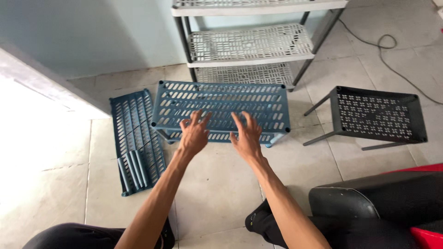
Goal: The person kneels on the tiled floor assembling a blue plastic shoe rack. They insert cylindrical tube connectors into the holes of perforated rack panels, attach leg tubes to a panel, press the parts together by hand, and stack the panels and tubes as the rack takes shape.
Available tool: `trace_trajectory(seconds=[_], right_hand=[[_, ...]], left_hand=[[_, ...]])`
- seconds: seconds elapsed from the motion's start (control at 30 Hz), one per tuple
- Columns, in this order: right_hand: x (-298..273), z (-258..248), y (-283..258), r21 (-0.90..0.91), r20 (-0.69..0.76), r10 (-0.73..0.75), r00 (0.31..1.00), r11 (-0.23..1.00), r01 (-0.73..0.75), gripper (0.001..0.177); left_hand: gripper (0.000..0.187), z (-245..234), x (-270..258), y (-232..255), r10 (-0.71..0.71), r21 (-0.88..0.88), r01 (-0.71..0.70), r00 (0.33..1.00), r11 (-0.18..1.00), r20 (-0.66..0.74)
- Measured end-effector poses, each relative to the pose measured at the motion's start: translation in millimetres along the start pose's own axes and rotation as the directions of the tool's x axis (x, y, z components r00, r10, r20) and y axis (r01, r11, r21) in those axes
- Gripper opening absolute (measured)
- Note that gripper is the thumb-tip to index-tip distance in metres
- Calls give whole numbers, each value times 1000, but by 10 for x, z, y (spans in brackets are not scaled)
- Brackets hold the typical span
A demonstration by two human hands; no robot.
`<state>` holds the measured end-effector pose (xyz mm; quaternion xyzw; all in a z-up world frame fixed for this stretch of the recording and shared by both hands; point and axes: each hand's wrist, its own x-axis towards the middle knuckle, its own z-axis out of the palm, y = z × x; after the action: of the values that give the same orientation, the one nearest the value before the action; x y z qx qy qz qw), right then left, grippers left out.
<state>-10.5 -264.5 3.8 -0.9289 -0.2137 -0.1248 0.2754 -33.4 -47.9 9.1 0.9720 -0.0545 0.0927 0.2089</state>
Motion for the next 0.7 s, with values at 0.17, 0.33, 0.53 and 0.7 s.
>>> trace_trajectory(seconds=[0.17, 0.33, 0.53, 0.7], right_hand=[[-42, 268, -198, -58, 150, -27, 988, 998, 36, 59], [-13, 372, -213, -107, 106, 1, 994, 994, 10, 50], [29, 378, -147, -97, 38, 24, 999, 995, -20, 40], [64, 334, 52, -130, -28, 42, 999, 990, -45, 35]], left_hand=[[69, -158, -203, -334, -185, 104, 187, 982, 977, -28], [64, -178, -316, -445, -177, 128, 187, 981, 974, -81], [58, -80, -195, -388, -177, 41, 186, 972, 982, -153], [53, 76, -72, -282, -150, 2, 152, 976, 988, -156]])
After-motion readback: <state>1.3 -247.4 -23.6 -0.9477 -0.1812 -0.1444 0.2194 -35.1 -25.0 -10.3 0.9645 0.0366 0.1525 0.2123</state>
